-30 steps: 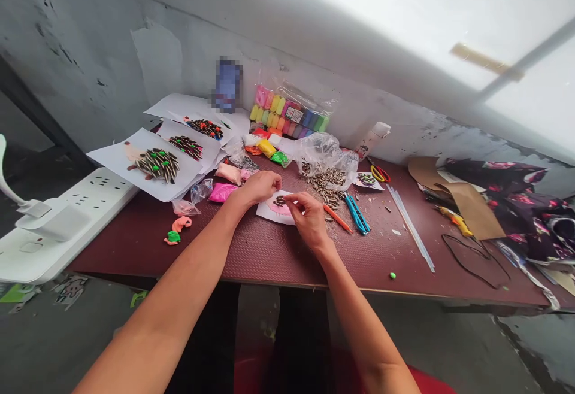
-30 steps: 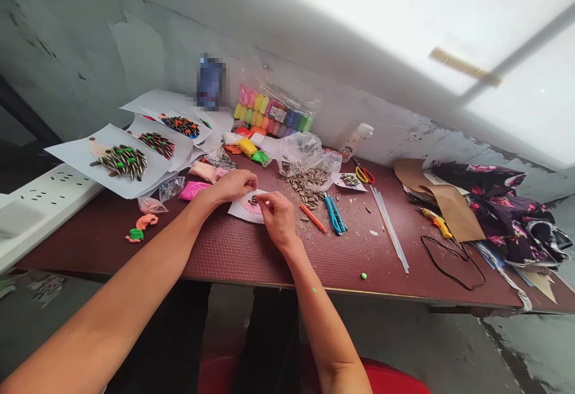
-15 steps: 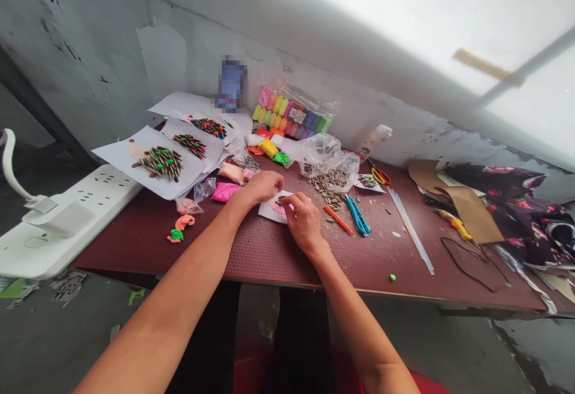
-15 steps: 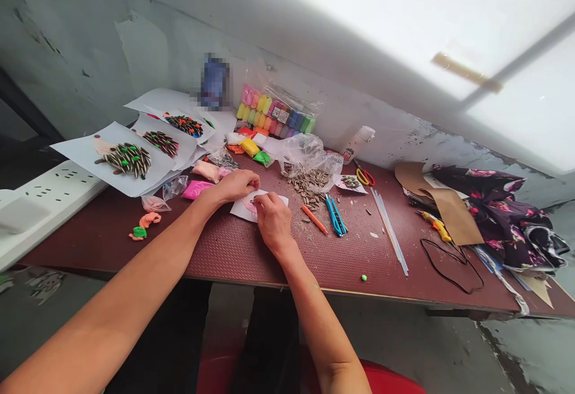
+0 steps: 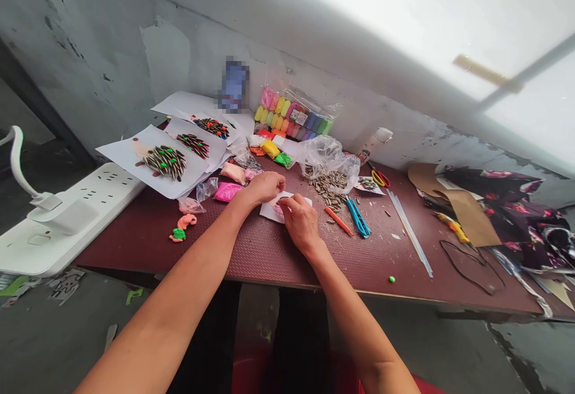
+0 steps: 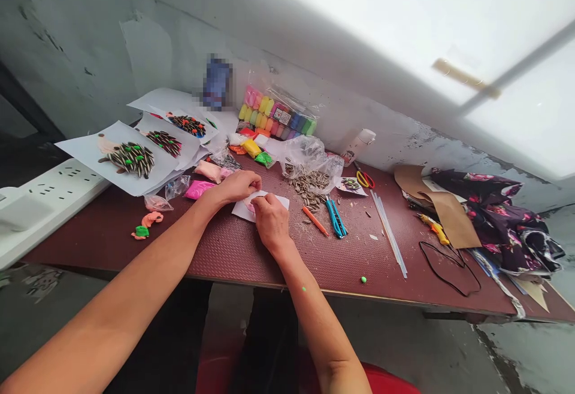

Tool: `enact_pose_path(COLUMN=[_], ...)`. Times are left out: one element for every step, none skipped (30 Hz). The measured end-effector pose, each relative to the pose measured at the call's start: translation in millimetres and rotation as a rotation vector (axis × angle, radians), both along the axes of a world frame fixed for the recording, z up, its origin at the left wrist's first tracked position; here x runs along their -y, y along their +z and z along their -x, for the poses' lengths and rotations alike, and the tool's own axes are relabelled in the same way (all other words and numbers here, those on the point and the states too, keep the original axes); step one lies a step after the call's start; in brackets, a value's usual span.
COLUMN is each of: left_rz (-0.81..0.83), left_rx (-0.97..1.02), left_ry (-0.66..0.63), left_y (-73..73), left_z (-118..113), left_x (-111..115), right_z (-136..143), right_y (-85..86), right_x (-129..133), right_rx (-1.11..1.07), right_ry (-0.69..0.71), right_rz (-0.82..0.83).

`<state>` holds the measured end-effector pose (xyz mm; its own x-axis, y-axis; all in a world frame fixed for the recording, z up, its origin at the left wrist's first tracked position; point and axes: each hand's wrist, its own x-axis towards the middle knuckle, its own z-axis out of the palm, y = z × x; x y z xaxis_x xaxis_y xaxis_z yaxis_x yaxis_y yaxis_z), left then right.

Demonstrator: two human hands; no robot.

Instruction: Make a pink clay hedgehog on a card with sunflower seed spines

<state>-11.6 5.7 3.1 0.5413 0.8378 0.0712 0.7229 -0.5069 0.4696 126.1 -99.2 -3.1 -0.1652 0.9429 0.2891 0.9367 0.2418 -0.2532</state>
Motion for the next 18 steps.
enact_pose_path(left_rz=[-0.002, -0.001, 0.001, 0.005, 0.008, 0.008, 0.008, 0.006, 0.004, 0.001, -0.001, -0.001, -0.001, 0.001, 0.003, 0.006, 0.007, 0.006], left_rx=[0.001, 0.002, 0.004, 0.005, 0.006, 0.008, 0.009, 0.009, 0.009, 0.008, 0.006, 0.004, 0.003, 0.004, 0.006, 0.009, 0.012, 0.015], left_ry=[0.000, 0.000, 0.001, 0.002, 0.003, 0.004, 0.004, 0.005, 0.005, 0.005, 0.005, 0.005, 0.007, 0.009, 0.012, 0.014, 0.014, 0.013], left_y=[-0.1, -0.2, -0.2, -0.2, -0.3, -0.4, -0.5, -0.7, -0.8, -1.0, -1.0, -1.1, -1.0, -0.9, -0.9, -0.8, -0.9, -1.0], left_z=[0.0, 0.1, 0.1, 0.1, 0.1, 0.2, 0.2, 0.2, 0.2, 0.1, 0.1, 0.0, -0.1, -0.2, -0.3, -0.4, -0.5, -0.5], left_x=[0.0, 0.0, 0.1, 0.1, 0.2, 0.1, 0.1, 0.0, -0.1, -0.1, -0.2, -0.1, 0.0, 0.1, 0.2, 0.2, 0.2, 0.1], right_z=[0.0, 0.1, 0.1, 0.2, 0.2, 0.2, 0.1, 0.1, 0.2, 0.3, 0.6, 0.8, 1.1, 1.4, 1.7, 1.8, 1.9, 2.0], right_y=[0.1, 0.2, 0.4, 0.5, 0.6, 0.7, 0.7, 0.7, 0.7, 0.7, 0.8, 1.0, 1.1, 1.3, 1.5, 1.7, 1.8, 1.9], right_x=[-0.2, -0.3, -0.4, -0.5, -0.5, -0.6, -0.7, -0.7, -0.7, -0.7, -0.6, -0.5, -0.4, -0.2, 0.0, 0.2, 0.4, 0.5], right_rx=[0.006, 0.013, 0.018, 0.022, 0.023, 0.023, 0.022, 0.022, 0.023, 0.025, 0.027, 0.029, 0.030, 0.030, 0.028, 0.025, 0.020, 0.015], right_ry=[0.002, 0.004, 0.007, 0.011, 0.015, 0.018, 0.021, 0.022, 0.021, 0.018, 0.016, 0.011, 0.007, 0.004, 0.003, 0.002, 0.002, 0.003], right_rz=[0.001, 0.002, 0.001, 0.000, -0.001, -0.002, -0.004, -0.004, -0.003, -0.001, 0.002, 0.005, 0.010, 0.014, 0.018, 0.022, 0.026, 0.031])
